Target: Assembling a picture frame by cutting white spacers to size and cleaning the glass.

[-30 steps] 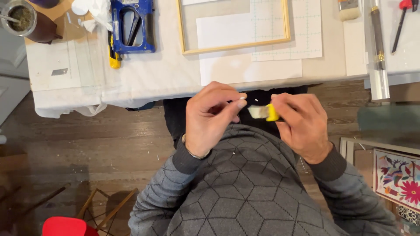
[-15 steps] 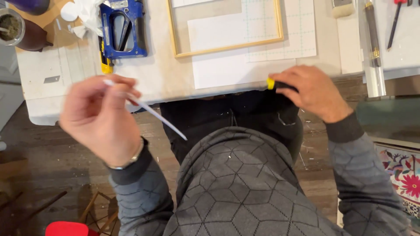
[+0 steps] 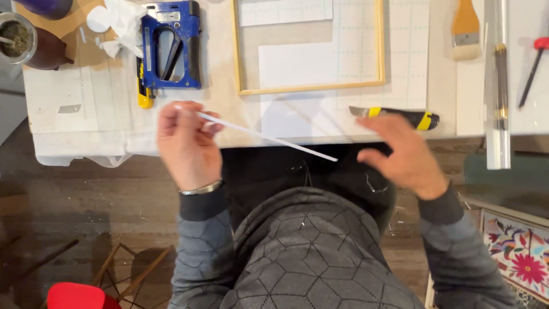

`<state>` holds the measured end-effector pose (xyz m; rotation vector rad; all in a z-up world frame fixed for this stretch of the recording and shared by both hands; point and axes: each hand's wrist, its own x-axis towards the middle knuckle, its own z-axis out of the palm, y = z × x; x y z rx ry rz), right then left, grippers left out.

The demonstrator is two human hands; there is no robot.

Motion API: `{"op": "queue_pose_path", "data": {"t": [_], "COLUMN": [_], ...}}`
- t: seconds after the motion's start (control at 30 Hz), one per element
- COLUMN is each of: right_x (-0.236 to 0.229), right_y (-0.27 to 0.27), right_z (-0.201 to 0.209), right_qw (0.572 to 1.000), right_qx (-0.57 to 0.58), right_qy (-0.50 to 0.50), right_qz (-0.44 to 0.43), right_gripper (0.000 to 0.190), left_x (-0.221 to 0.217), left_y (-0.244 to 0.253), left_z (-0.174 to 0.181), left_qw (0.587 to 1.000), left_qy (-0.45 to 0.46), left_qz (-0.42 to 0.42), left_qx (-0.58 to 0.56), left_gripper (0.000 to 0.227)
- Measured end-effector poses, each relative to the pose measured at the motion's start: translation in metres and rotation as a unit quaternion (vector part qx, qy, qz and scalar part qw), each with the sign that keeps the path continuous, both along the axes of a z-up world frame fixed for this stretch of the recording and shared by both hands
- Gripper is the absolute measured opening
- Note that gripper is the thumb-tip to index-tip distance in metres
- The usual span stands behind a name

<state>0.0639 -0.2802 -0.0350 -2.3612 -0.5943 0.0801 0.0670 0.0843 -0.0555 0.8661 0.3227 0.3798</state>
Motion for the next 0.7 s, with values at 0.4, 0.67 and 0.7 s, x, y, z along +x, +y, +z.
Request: {"op": "queue_pose_path", "data": {"t": [0.4, 0.67, 0.7], "right_x": [0.018, 0.05, 0.056], "right_y": [0.032, 0.026, 0.022], "right_z": [-0.008, -0.011, -0.011], "right_qw": [0.997, 0.996, 0.994], "right_qx": [0.047, 0.016, 0.015], "right_qy": [0.059, 0.051, 0.047], "right_qz": [-0.004, -0.072, -0.098], "right_gripper": [0.02, 0.015, 0.013], "left_x": [0.023, 0.046, 0.052], "left_y": [-0.026, -0.017, -0.015], "left_z": [-0.038, -0.042, -0.042], "left_qw": [0.995, 0.994, 0.991], "left_qy": [0.08, 0.074, 0.081], "left_qz": [-0.032, -0.076, -0.104], "left_qx": [-0.041, -0.015, 0.012], "left_gripper": [0.008, 0.006, 0.006]}}
